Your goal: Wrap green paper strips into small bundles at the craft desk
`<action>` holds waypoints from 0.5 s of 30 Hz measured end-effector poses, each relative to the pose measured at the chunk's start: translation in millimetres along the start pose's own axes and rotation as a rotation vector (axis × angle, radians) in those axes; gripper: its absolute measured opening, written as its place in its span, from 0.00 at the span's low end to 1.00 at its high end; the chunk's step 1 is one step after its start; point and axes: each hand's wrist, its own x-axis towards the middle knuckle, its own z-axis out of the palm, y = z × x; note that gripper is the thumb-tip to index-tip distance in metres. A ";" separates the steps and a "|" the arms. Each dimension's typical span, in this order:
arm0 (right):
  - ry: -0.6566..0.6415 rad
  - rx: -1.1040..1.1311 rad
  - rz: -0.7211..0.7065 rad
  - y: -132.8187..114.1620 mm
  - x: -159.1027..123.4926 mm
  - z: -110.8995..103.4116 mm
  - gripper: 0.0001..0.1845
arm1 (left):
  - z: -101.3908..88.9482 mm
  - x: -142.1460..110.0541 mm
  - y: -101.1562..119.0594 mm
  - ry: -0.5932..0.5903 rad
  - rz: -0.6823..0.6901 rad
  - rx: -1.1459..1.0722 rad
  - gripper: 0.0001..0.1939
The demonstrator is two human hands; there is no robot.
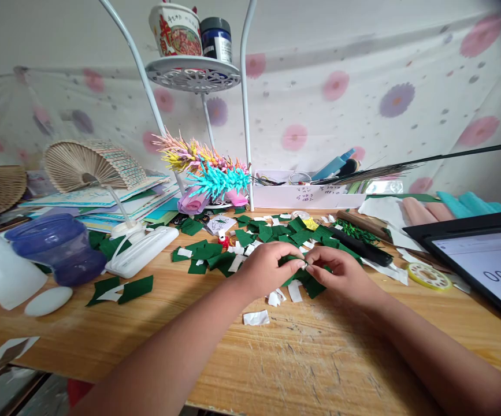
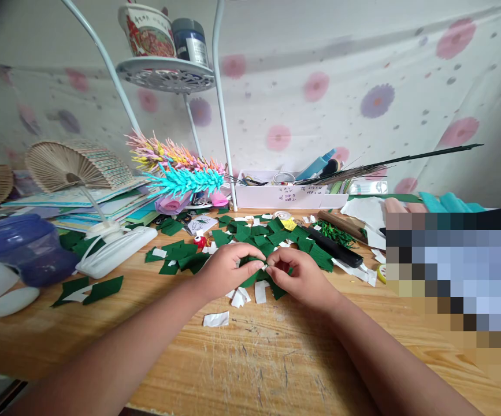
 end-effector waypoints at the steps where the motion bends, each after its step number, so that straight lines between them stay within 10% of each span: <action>1: 0.011 0.011 -0.002 -0.2 -0.1 -0.7 0.05 | -0.3 0.0 0.2 -0.006 -0.012 -0.013 0.08; 15: -0.008 0.228 0.062 2.1 0.5 1.3 0.07 | 3.8 -0.1 -0.4 0.013 -0.094 0.096 0.05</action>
